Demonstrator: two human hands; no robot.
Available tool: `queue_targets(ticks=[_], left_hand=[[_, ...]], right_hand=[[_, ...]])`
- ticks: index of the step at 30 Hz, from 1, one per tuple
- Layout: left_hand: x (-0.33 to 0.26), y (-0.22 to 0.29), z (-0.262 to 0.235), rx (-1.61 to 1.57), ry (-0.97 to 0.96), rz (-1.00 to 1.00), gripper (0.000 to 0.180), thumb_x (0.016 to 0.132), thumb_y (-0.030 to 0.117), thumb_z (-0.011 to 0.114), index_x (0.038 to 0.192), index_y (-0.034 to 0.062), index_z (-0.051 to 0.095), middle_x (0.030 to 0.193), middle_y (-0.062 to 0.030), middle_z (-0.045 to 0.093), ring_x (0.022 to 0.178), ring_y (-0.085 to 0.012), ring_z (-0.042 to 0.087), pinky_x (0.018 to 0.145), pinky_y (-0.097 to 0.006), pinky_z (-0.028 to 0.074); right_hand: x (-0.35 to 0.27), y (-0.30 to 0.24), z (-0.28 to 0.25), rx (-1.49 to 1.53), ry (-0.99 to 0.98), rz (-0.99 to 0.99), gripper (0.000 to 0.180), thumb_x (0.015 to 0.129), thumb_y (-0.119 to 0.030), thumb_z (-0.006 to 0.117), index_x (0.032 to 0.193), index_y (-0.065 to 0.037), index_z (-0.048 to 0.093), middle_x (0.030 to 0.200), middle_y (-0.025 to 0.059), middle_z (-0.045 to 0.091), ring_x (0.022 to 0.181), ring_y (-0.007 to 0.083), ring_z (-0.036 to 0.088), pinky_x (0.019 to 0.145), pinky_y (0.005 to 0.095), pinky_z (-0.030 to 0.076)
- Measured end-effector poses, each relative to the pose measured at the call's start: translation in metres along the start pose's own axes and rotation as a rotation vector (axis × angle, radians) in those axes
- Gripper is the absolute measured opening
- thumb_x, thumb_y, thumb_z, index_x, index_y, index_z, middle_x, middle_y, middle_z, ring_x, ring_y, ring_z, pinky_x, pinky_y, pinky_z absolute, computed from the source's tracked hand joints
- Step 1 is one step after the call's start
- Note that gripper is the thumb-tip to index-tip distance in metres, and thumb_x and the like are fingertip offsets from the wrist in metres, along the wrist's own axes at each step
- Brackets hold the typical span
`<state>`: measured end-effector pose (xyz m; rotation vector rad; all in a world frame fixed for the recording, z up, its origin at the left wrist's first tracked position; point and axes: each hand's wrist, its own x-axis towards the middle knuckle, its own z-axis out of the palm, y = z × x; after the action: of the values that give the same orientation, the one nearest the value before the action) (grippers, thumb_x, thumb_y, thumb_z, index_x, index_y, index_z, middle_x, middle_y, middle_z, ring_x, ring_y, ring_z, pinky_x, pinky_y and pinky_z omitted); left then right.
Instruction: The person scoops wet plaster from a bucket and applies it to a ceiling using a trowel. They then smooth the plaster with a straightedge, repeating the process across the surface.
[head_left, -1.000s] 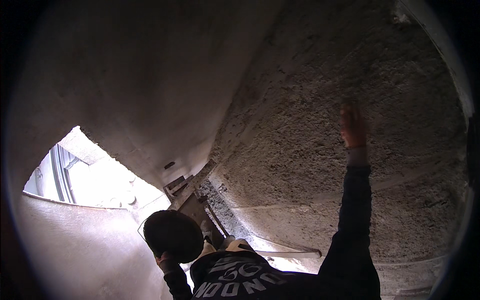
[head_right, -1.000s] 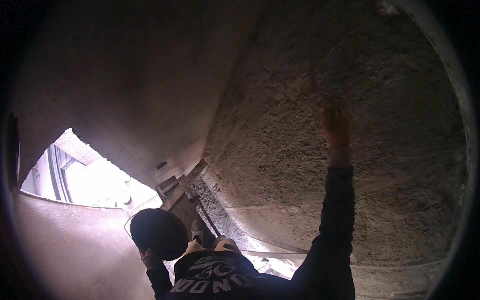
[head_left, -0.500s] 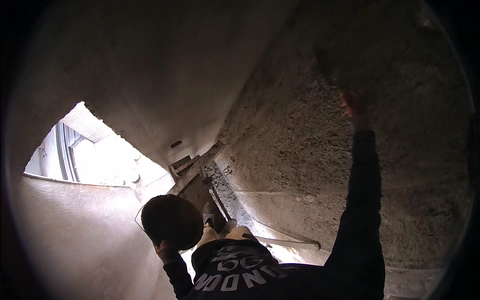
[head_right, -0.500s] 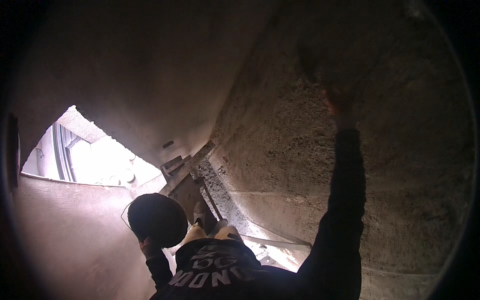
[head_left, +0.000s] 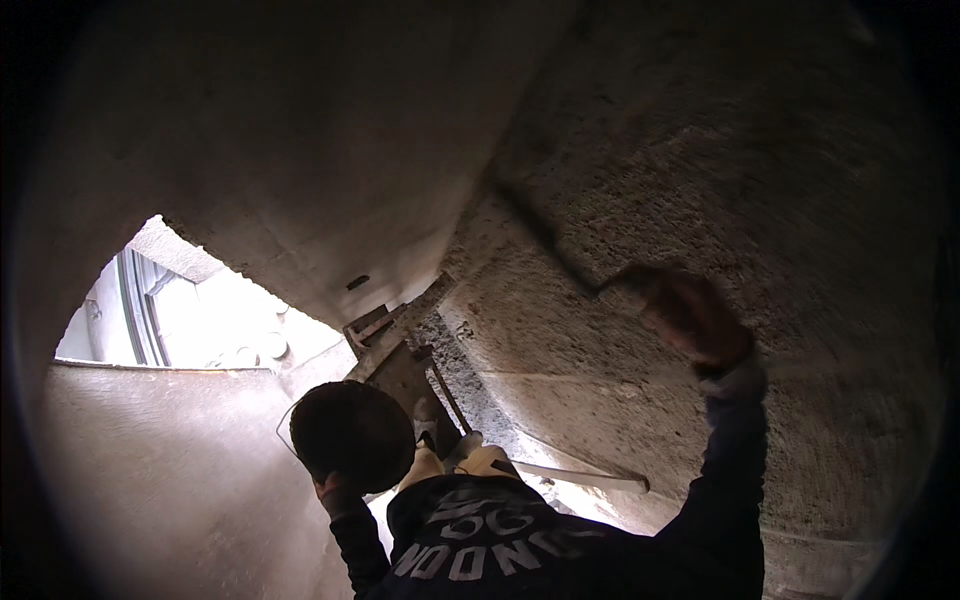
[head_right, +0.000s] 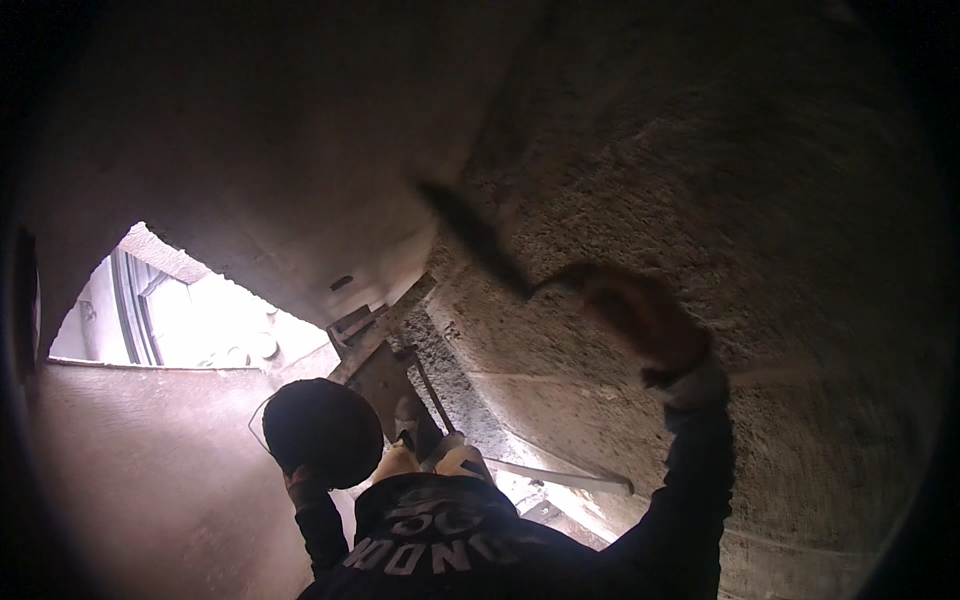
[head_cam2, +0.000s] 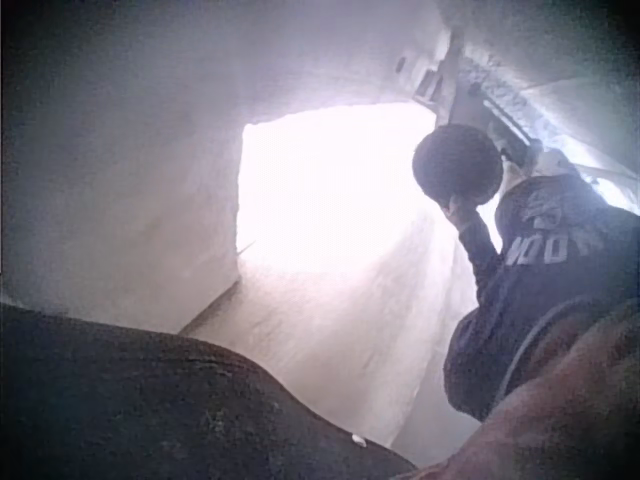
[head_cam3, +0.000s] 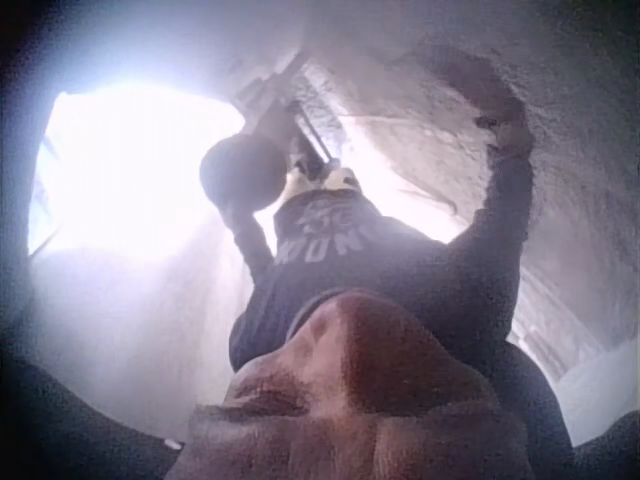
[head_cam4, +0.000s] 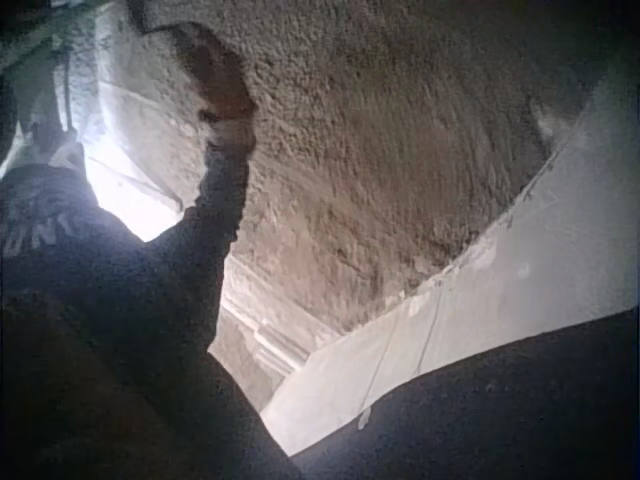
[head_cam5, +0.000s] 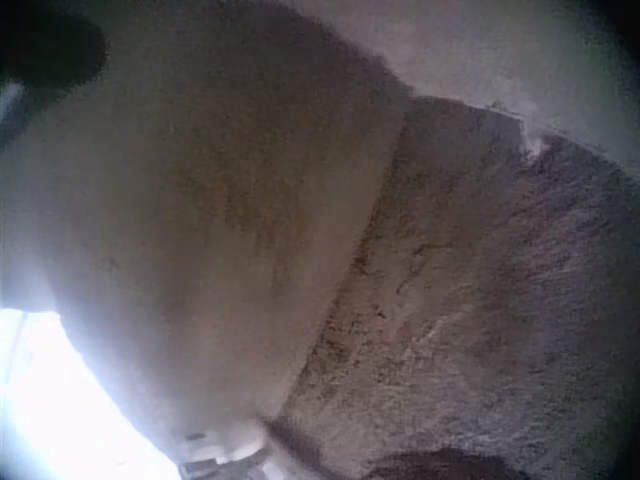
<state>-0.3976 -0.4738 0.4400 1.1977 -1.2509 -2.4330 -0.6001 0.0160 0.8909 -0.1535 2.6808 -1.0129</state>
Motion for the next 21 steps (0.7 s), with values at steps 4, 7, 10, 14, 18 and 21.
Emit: queue_targets(ticks=[4, 7, 10, 14, 18, 21], left_hand=[[-0.026, 0.039, 0.056, 0.044, -0.134, -0.051, 0.047, 0.08, 0.001, 0.047, 0.126, 0.0071, 0.044, 0.111, -0.0104, 0.058, 0.087, -0.0247, 0.061, 0.075, -0.039, 0.052], [-0.037, 0.041, 0.052, 0.197, -0.106, 0.071, 0.049, 0.08, 0.001, 0.048, 0.128, 0.0073, 0.042, 0.113, -0.0123, 0.057, 0.088, -0.0259, 0.061, 0.072, -0.039, 0.053], [-0.04, 0.053, 0.072, 0.11, -0.053, -0.001, 0.053, 0.078, 0.001, 0.05, 0.129, 0.0071, 0.041, 0.114, -0.0135, 0.056, 0.089, -0.0274, 0.061, 0.071, -0.038, 0.054], [-0.047, 0.064, 0.085, 0.296, 0.017, -0.059, 0.054, 0.076, 0.0, 0.054, 0.129, 0.0066, 0.041, 0.113, -0.013, 0.057, 0.091, -0.0285, 0.06, 0.073, -0.039, 0.053], [-0.035, 0.039, 0.092, 0.232, -0.047, -0.03, 0.047, 0.081, 0.012, 0.055, 0.127, 0.0071, 0.044, 0.118, -0.0109, 0.055, 0.099, -0.0252, 0.058, 0.081, -0.035, 0.051], [-0.035, 0.032, 0.108, 0.244, -0.137, -0.047, 0.051, 0.078, 0.003, 0.057, 0.127, 0.0056, 0.043, 0.116, -0.0111, 0.056, 0.095, -0.0248, 0.059, 0.08, -0.037, 0.051]], right_hand=[[0.071, 0.075, 0.059, 0.054, -0.269, 0.627, 0.053, 0.089, -0.049, 0.046, 0.12, -0.007, 0.052, 0.084, 0.0109, 0.064, 0.054, 0.0163, 0.054, 0.055, 0.0325, 0.047], [0.094, 0.247, 0.152, -0.537, 0.438, 0.257, 0.04, 0.091, -0.037, 0.046, 0.117, -0.008, 0.054, 0.084, 0.0177, 0.063, 0.074, 0.0282, 0.063, 0.069, 0.0357, 0.049], [0.08, 0.243, 0.194, 0.129, 0.566, 0.424, 0.037, 0.091, -0.034, 0.048, 0.113, -0.006, 0.055, 0.091, 0.0185, 0.063, 0.087, 0.0309, 0.062, 0.075, 0.0365, 0.048], [0.022, 0.177, 0.236, 0.27, 0.214, 0.418, 0.036, 0.09, -0.034, 0.049, 0.113, -0.006, 0.055, 0.096, 0.0164, 0.064, 0.094, 0.0311, 0.061, 0.079, 0.0373, 0.048], [-0.033, 0.16, 0.291, 0.049, -0.023, 0.12, 0.034, 0.085, -0.026, 0.056, 0.116, -0.012, 0.055, 0.103, 0.0123, 0.062, 0.087, 0.0282, 0.062, 0.074, 0.0363, 0.05], [-0.042, 0.128, 0.295, -0.057, -0.24, -0.135, 0.047, 0.072, -0.01, 0.061, 0.118, -0.013, 0.051, 0.117, 0.0088, 0.054, 0.091, 0.0285, 0.056, 0.072, 0.0366, 0.05]])
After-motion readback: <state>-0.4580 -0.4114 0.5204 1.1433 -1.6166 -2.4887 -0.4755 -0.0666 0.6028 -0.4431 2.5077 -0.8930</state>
